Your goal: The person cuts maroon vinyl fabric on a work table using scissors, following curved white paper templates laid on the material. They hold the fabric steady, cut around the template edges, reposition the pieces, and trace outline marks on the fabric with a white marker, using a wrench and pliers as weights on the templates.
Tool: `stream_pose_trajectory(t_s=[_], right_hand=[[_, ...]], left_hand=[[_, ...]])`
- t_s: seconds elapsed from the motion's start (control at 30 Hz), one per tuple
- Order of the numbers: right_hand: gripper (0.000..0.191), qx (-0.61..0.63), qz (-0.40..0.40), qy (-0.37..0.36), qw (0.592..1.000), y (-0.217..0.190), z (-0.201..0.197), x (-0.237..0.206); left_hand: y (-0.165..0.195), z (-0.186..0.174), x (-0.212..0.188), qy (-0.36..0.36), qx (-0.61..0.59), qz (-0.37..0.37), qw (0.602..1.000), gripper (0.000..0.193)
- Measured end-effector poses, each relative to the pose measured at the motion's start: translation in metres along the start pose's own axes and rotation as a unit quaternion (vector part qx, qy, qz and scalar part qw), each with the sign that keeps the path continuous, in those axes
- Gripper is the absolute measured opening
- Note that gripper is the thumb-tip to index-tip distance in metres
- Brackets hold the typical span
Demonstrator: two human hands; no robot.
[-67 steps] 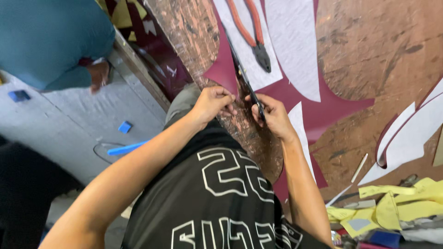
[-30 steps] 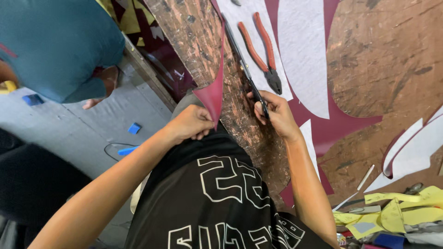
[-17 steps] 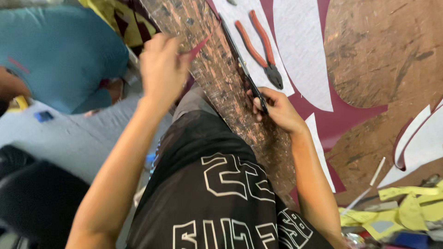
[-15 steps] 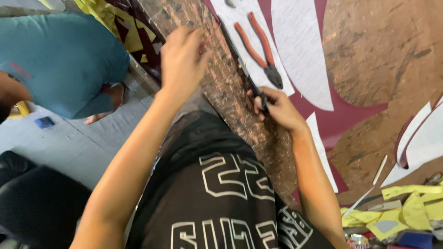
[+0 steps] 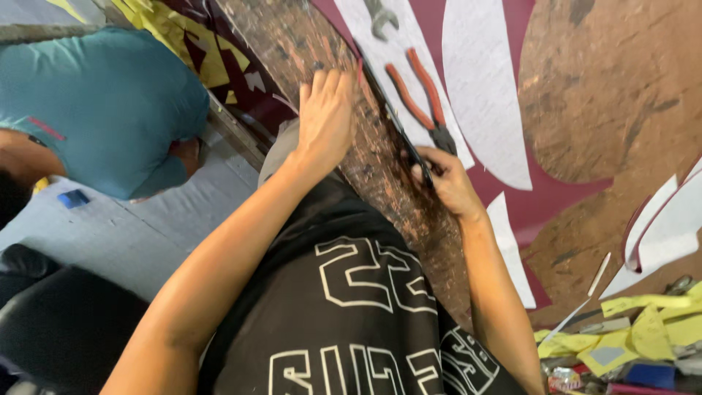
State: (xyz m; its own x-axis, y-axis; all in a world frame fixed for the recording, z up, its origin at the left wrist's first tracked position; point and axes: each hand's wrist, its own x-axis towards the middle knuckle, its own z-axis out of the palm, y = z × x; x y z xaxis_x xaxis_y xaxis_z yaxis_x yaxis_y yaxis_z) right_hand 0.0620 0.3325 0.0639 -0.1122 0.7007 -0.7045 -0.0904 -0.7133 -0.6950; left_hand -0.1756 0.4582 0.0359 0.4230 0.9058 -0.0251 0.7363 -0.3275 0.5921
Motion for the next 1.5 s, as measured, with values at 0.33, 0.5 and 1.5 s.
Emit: stream_pose_trajectory(t_s=[0.33, 0.5, 1.5], right_hand=[[0.040, -0.007, -0.007, -0.002, 1.000, -0.012, 0.007, 0.009], [0.040, 0.003, 0.004, 0.003, 1.000, -0.014, 0.009, 0.015], [0.034, -0.011, 0.008, -0.001, 1.000, -0.052, 0.027, 0.049]], left_hand=[[0.000, -0.006, -0.009, -0.008, -0.064, -0.020, 0.998, 0.015], [-0.001, -0.011, -0.010, -0.030, -0.054, -0.031, 0.998, 0.016], [-0.013, -0.034, -0.024, -0.080, -0.119, -0.066, 0.987, 0.012]])
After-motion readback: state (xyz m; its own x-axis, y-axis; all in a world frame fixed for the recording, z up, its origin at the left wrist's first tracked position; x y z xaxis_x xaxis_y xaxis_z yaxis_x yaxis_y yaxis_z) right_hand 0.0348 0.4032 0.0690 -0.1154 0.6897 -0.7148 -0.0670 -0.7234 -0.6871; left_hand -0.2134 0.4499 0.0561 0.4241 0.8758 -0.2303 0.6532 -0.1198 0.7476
